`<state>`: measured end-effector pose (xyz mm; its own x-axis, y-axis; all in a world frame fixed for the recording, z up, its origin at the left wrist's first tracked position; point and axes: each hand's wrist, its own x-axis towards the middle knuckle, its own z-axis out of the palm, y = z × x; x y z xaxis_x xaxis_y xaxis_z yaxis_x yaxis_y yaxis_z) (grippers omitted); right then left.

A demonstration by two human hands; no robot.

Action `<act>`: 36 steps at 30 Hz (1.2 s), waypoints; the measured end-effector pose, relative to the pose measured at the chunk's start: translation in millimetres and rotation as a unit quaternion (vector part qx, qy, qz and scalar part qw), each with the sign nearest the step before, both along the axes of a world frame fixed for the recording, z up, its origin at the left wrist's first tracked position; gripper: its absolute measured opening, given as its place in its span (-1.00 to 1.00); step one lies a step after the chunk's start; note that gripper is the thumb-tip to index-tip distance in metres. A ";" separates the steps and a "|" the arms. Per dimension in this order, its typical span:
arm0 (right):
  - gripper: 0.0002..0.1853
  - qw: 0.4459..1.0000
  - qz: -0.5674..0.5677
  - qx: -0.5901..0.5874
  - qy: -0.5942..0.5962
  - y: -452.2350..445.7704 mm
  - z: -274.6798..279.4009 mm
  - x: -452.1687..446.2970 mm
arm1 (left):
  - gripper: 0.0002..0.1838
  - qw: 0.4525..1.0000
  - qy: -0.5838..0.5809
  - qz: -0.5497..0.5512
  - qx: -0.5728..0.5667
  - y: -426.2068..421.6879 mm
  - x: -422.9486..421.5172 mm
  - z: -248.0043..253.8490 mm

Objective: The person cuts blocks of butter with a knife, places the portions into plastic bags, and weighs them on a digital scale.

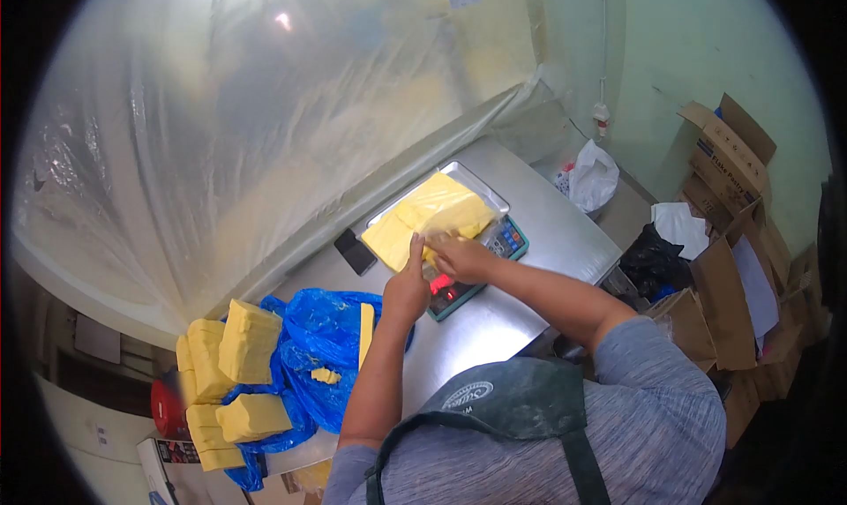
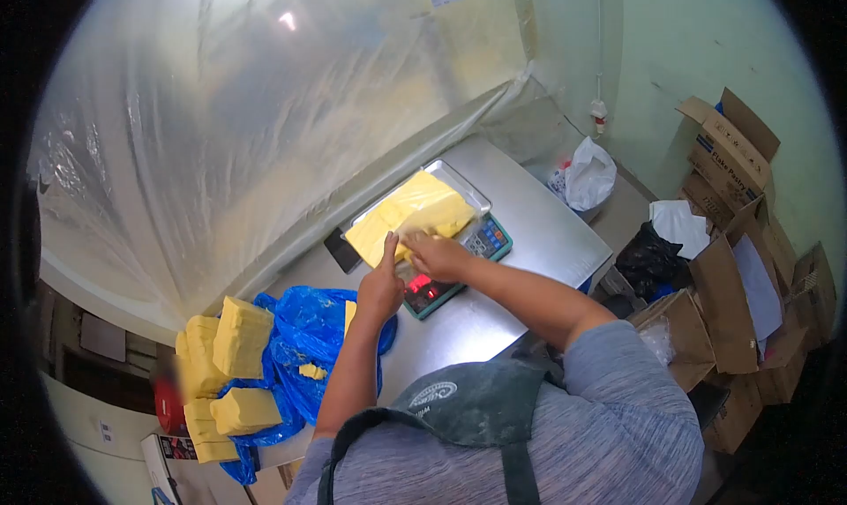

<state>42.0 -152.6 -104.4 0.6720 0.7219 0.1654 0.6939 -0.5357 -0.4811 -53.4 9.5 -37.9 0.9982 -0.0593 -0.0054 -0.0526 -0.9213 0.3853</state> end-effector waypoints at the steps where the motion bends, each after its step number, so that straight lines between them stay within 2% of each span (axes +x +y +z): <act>1: -0.45 0.981 0.029 0.100 -0.161 -10.7 -2.5 -9.9 | -0.05 1.000 0.004 0.007 0.007 1.4 0.3 2.9; 2: -0.50 0.928 0.060 0.195 -0.313 -17.6 -6.4 -20.8 | -0.05 1.000 0.001 0.008 0.005 3.7 0.3 0.7; 3: -0.50 0.928 0.064 0.193 -0.312 -19.6 -14.1 -32.4 | -0.04 1.000 -0.015 -0.003 0.004 6.9 -1.5 -4.9; 4: -0.55 0.950 -0.083 0.293 -0.070 -21.7 -21.6 -43.1 | -0.04 0.999 -0.030 -0.016 0.003 6.9 -2.0 -6.4; 5: -0.59 0.886 -0.224 0.365 0.178 -23.5 -27.3 -46.7 | -0.04 0.999 -0.030 -0.015 0.001 6.0 -0.8 -7.1; 6: -0.59 0.887 -0.224 0.362 0.180 -25.4 -23.8 -45.7 | -0.04 1.000 -0.007 -0.001 -0.003 3.4 -1.6 -3.0; 8: -0.55 0.722 -0.354 0.473 0.360 -28.4 -7.0 -35.4 | -0.03 1.000 0.017 0.014 -0.006 -2.3 -1.2 7.0; 10: -0.53 0.712 -0.340 0.485 0.376 -24.8 -1.9 -24.0 | -0.03 0.997 0.070 0.034 0.005 -5.9 -1.1 15.4; 13: -0.50 0.689 -0.295 0.517 0.413 -23.2 0.0 -8.9 | -0.02 0.998 0.054 0.028 0.013 -6.8 -2.3 15.4; 15: -0.48 0.623 -0.286 0.562 0.463 -20.2 0.4 -5.0 | -0.03 0.999 0.026 0.017 0.007 -3.4 -1.2 7.4; 16: -0.48 0.624 -0.285 0.559 0.465 -17.8 -1.0 -6.7 | -0.03 1.000 0.001 0.006 0.000 -1.6 -2.7 3.3; 19: -0.60 0.642 -0.274 0.547 0.462 -8.8 -2.4 -19.3 | -0.04 1.000 0.025 0.014 -0.004 -2.1 -2.1 4.9; 20: -0.70 0.809 -0.235 0.476 0.252 -5.4 -3.9 -30.1 | -0.04 1.000 0.024 0.018 -0.006 -0.3 -1.3 2.2; 21: -0.78 0.912 -0.176 0.370 0.023 -2.4 -0.8 -37.0 | -0.04 1.000 0.001 0.008 -0.010 1.3 -0.3 -0.4; 22: -0.78 0.924 -0.140 0.320 -0.156 -0.9 5.7 -35.4 | -0.04 1.000 -0.022 -0.002 -0.015 2.2 -0.6 -3.1; 23: -0.78 0.926 -0.137 0.318 -0.153 0.4 4.7 -27.8 | -0.04 1.000 -0.020 0.002 -0.017 2.9 -1.2 -6.4; 25: -0.69 0.977 -0.125 0.045 -0.169 4.0 7.5 -5.7 | -0.04 1.000 -0.011 0.009 -0.026 1.5 0.5 -2.6; 26: -0.52 0.991 -0.124 -0.048 -0.024 6.5 12.2 2.3 | -0.04 1.000 -0.010 0.013 -0.027 1.1 0.0 -0.6; 27: -0.52 0.991 -0.121 -0.048 -0.024 8.0 5.9 1.1 | -0.05 1.000 -0.002 0.014 -0.022 0.6 -0.2 1.6; 29: -0.37 0.971 -0.138 -0.108 -0.164 8.1 -12.6 1.2 | -0.05 1.000 0.005 0.020 -0.018 3.0 0.4 1.4; 30: -0.37 0.971 -0.133 -0.110 -0.166 4.4 -8.7 3.2 | -0.06 1.000 -0.007 0.017 -0.021 4.6 0.7 -2.5; 32: -0.27 0.987 -0.071 -0.143 -0.026 -5.2 11.0 0.5 | -0.06 0.999 -0.012 0.018 -0.027 4.5 -3.5 -6.7; 35: -0.28 0.985 -0.042 -0.165 0.012 -1.5 28.1 4.3 | -0.07 0.999 -0.022 0.022 -0.028 3.1 -4.6 -1.3; 36: -0.28 0.985 -0.040 -0.165 0.009 1.6 18.2 4.6 | -0.06 0.999 -0.018 0.020 -0.028 3.9 -4.7 0.3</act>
<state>46.6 -151.0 -86.2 0.7289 0.6796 -0.0823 0.6368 -0.7173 -0.2827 -58.1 13.4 -37.7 0.9993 -0.0176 0.0332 -0.0303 -0.8996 0.4357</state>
